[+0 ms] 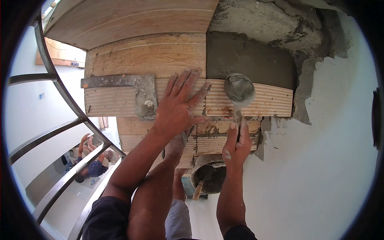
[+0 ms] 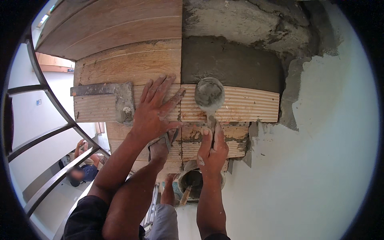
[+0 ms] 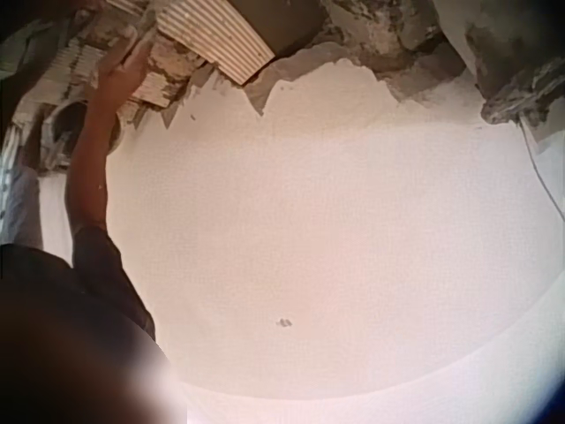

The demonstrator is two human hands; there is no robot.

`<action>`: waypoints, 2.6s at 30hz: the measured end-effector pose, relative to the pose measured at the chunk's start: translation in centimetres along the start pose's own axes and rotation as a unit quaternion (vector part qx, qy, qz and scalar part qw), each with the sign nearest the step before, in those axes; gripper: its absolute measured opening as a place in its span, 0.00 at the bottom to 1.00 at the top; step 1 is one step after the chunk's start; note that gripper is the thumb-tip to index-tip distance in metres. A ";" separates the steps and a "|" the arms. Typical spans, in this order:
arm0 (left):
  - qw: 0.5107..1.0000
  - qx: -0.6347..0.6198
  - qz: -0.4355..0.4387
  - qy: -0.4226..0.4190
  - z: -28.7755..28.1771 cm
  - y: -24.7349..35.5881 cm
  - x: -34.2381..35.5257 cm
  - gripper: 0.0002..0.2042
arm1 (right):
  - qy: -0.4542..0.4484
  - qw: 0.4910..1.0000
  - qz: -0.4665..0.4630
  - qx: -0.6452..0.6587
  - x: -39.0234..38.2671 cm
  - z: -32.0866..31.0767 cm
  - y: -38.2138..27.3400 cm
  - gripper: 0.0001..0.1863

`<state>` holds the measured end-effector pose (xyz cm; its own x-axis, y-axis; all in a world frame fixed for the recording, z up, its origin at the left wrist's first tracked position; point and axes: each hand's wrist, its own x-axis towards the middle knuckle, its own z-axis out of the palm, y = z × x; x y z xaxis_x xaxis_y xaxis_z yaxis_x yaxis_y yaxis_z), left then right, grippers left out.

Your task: Apply mortar and install tiles on concrete stairs.

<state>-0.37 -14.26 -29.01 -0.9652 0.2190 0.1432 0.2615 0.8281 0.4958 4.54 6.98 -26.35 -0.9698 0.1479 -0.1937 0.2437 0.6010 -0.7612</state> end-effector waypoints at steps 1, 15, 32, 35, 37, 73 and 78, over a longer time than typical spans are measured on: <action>1.000 -0.001 -0.002 -0.002 0.0 0.1 -0.1 0.46 | 0.020 0.999 -0.020 0.040 -0.3 0.1 0.4 0.21; 0.999 0.014 0.043 0.021 0.2 0.1 0.4 0.44 | 0.047 0.996 -0.037 0.060 -2.4 0.3 0.5 0.22; 0.995 0.065 0.064 0.038 0.6 0.8 0.7 0.44 | 0.068 0.993 -0.094 0.033 -3.8 1.0 2.7 0.23; 0.995 0.073 0.059 0.041 0.7 0.8 0.6 0.44 | 0.093 0.991 -0.096 0.016 -3.5 0.5 3.1 0.23; 0.995 0.075 0.060 0.035 0.6 0.9 0.8 0.44 | 0.123 0.986 -0.108 0.026 -3.2 -0.2 3.0 0.23; 0.995 0.078 0.054 -0.014 0.3 1.4 1.0 0.47 | 0.102 0.993 0.050 0.015 0.9 -6.5 4.1 0.24; 0.995 0.083 0.051 -0.007 -0.3 0.5 1.2 0.45 | 0.182 0.981 -0.036 0.063 1.3 -4.9 2.8 0.18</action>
<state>-1.35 -13.76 -28.34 -0.9338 0.3130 0.1732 0.3545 0.8749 0.3299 3.93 12.73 -25.66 -0.9162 0.3929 0.0785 0.1518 0.5215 -0.8396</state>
